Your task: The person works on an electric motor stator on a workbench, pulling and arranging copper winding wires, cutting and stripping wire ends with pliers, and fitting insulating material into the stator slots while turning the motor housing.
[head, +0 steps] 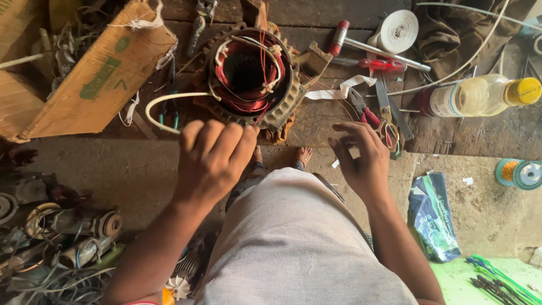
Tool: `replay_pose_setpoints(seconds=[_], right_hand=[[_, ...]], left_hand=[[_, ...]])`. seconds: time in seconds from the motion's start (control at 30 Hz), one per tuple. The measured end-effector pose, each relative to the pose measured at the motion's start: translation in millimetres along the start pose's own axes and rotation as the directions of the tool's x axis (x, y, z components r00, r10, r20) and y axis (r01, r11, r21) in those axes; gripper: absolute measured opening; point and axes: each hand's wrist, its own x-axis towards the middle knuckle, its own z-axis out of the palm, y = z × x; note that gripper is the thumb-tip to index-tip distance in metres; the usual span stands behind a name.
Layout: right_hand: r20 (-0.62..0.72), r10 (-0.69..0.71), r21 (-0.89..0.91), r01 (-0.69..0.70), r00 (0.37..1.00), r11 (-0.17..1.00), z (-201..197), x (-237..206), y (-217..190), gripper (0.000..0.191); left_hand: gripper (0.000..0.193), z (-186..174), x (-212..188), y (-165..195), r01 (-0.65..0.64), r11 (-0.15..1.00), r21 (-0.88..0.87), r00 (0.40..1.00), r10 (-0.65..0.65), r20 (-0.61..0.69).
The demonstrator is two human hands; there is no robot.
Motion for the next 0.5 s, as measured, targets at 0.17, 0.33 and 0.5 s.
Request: replay_pose_setpoints(seconds=[0.17, 0.33, 0.5], right_hand=[[0.049, -0.109, 0.058, 0.106, 0.993, 0.993, 15.2, 15.9, 10.8, 0.022], [0.056, -0.135, 0.107, 0.128, 0.989, 0.986, 40.5, 41.0, 20.0, 0.026], [0.105, 0.004, 0.273, -0.032, 0.994, 0.961, 45.3, 43.1, 24.9, 0.027]], left_hand=[[0.006, 34.2, 10.0, -9.5, -0.059, 0.998, -0.026, 0.998, 0.059, 0.000], [0.005, 40.2, 27.7, -23.7, -0.101, 0.993, -0.067, 0.995, 0.100, -0.026], [0.007, 25.0, 32.6, -32.8, -0.160, 0.978, -0.132, 0.986, 0.164, 0.019]])
